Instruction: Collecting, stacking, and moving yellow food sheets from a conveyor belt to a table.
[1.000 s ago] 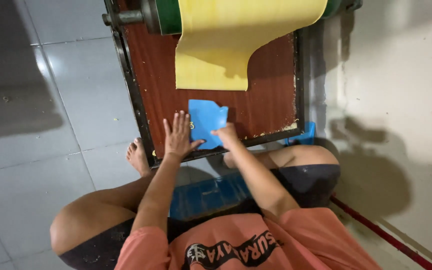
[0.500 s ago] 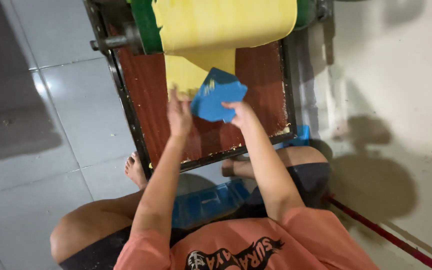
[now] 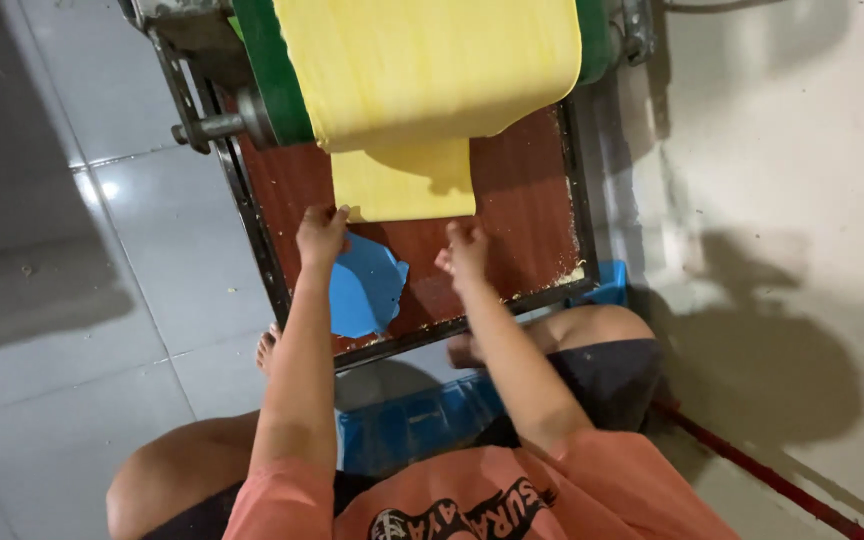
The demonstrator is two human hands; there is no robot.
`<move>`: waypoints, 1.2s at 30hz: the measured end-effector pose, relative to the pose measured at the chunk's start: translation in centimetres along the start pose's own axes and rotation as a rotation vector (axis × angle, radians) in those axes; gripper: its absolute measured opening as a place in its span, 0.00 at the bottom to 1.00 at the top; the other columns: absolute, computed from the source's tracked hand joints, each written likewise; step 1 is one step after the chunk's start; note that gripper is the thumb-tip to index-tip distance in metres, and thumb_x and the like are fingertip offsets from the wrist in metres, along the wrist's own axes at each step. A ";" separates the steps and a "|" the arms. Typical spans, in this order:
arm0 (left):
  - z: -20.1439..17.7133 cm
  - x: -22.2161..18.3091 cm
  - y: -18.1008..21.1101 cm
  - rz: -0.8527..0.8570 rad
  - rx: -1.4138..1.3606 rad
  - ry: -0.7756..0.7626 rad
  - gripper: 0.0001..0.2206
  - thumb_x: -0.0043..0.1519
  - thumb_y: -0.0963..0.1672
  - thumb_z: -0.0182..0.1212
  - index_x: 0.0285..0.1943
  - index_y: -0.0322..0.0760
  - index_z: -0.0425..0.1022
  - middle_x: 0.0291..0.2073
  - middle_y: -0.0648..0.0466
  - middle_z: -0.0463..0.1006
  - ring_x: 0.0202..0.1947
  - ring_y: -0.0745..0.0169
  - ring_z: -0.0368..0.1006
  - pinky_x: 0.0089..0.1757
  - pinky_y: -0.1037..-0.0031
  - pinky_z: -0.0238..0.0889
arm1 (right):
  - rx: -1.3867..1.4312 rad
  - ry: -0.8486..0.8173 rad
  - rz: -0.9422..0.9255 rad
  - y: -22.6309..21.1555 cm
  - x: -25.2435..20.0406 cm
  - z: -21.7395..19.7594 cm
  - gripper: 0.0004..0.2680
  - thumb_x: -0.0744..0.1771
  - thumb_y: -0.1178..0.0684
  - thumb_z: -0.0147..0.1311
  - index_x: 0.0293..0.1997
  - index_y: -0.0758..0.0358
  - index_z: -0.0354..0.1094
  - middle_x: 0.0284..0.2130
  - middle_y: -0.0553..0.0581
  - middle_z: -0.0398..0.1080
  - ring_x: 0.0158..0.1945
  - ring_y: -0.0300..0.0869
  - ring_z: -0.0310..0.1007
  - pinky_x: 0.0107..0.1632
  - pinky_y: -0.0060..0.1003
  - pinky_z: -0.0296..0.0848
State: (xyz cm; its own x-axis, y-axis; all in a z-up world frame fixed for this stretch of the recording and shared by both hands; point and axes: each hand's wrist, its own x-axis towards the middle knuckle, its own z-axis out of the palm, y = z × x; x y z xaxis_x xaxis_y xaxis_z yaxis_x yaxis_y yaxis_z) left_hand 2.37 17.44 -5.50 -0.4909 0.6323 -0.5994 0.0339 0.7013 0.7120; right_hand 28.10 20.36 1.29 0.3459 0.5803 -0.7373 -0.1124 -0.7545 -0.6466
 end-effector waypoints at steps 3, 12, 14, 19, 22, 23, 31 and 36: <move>1.8 -3.2 2.6 -0.025 0.116 0.127 0.25 0.53 0.59 0.73 0.45 0.40 0.78 0.38 0.48 0.81 0.46 0.42 0.79 0.49 0.56 0.73 | 0.042 -0.107 -0.142 -2.3 4.6 -0.4 0.30 0.68 0.52 0.63 0.75 0.63 0.44 0.44 0.76 0.64 0.43 0.63 0.78 0.48 0.61 0.80; 3.7 -2.3 0.4 -0.017 0.137 0.169 0.20 0.54 0.53 0.73 0.38 0.32 0.80 0.29 0.43 0.81 0.40 0.38 0.80 0.44 0.56 0.73 | 0.110 -0.037 -0.199 0.8 12.4 -1.3 0.19 0.64 0.61 0.66 0.57 0.79 0.62 0.33 0.70 0.64 0.29 0.63 0.80 0.36 0.55 0.84; 3.5 -3.9 2.2 -0.019 0.141 0.150 0.21 0.53 0.54 0.74 0.39 0.32 0.80 0.31 0.42 0.82 0.42 0.38 0.80 0.45 0.56 0.73 | 0.112 -0.031 -0.240 1.1 12.9 -1.0 0.19 0.64 0.61 0.66 0.56 0.80 0.62 0.33 0.70 0.65 0.28 0.61 0.80 0.35 0.53 0.85; 2.4 -1.9 0.4 -0.008 0.239 0.086 0.24 0.50 0.57 0.75 0.40 0.35 0.82 0.34 0.42 0.83 0.45 0.39 0.80 0.47 0.57 0.73 | -0.025 0.013 -0.335 -1.2 11.0 -1.4 0.22 0.63 0.57 0.70 0.57 0.77 0.60 0.34 0.70 0.70 0.29 0.54 0.80 0.33 0.46 0.85; -1.9 -5.4 7.3 -0.018 0.396 0.001 0.29 0.49 0.56 0.73 0.48 0.38 0.65 0.44 0.42 0.82 0.53 0.41 0.77 0.56 0.53 0.69 | -0.556 0.072 -0.509 -6.6 9.0 -1.8 0.36 0.57 0.57 0.75 0.71 0.67 0.54 0.55 0.78 0.63 0.59 0.66 0.70 0.58 0.56 0.76; -3.4 -7.3 10.5 0.033 0.309 -0.075 0.28 0.53 0.54 0.70 0.54 0.36 0.65 0.45 0.40 0.81 0.54 0.36 0.75 0.56 0.49 0.69 | -0.677 0.010 -0.499 -8.0 8.7 -1.6 0.30 0.58 0.52 0.71 0.66 0.69 0.61 0.55 0.76 0.66 0.60 0.64 0.70 0.61 0.53 0.74; -3.3 -5.6 8.2 0.147 -0.077 -0.186 0.17 0.62 0.49 0.71 0.28 0.35 0.74 0.18 0.47 0.71 0.26 0.58 0.72 0.33 0.66 0.66 | -0.724 -0.190 -0.531 -9.7 5.6 -3.3 0.25 0.61 0.33 0.68 0.48 0.68 0.76 0.45 0.69 0.76 0.54 0.61 0.75 0.53 0.51 0.76; -0.2 -0.9 1.7 0.239 0.074 -0.106 0.14 0.60 0.49 0.73 0.33 0.34 0.81 0.23 0.46 0.78 0.29 0.52 0.76 0.32 0.63 0.68 | -0.559 -0.137 -0.679 -8.4 6.6 -2.6 0.13 0.62 0.40 0.70 0.31 0.59 0.78 0.30 0.59 0.77 0.40 0.47 0.78 0.42 0.38 0.74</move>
State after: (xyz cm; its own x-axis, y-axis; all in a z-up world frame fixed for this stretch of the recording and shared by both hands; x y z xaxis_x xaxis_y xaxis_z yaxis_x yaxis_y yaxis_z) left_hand 2.73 18.00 -3.70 -0.3677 0.8109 -0.4552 0.2030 0.5476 0.8117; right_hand 33.76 29.71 2.38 0.0539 0.9615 -0.2694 0.5598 -0.2525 -0.7892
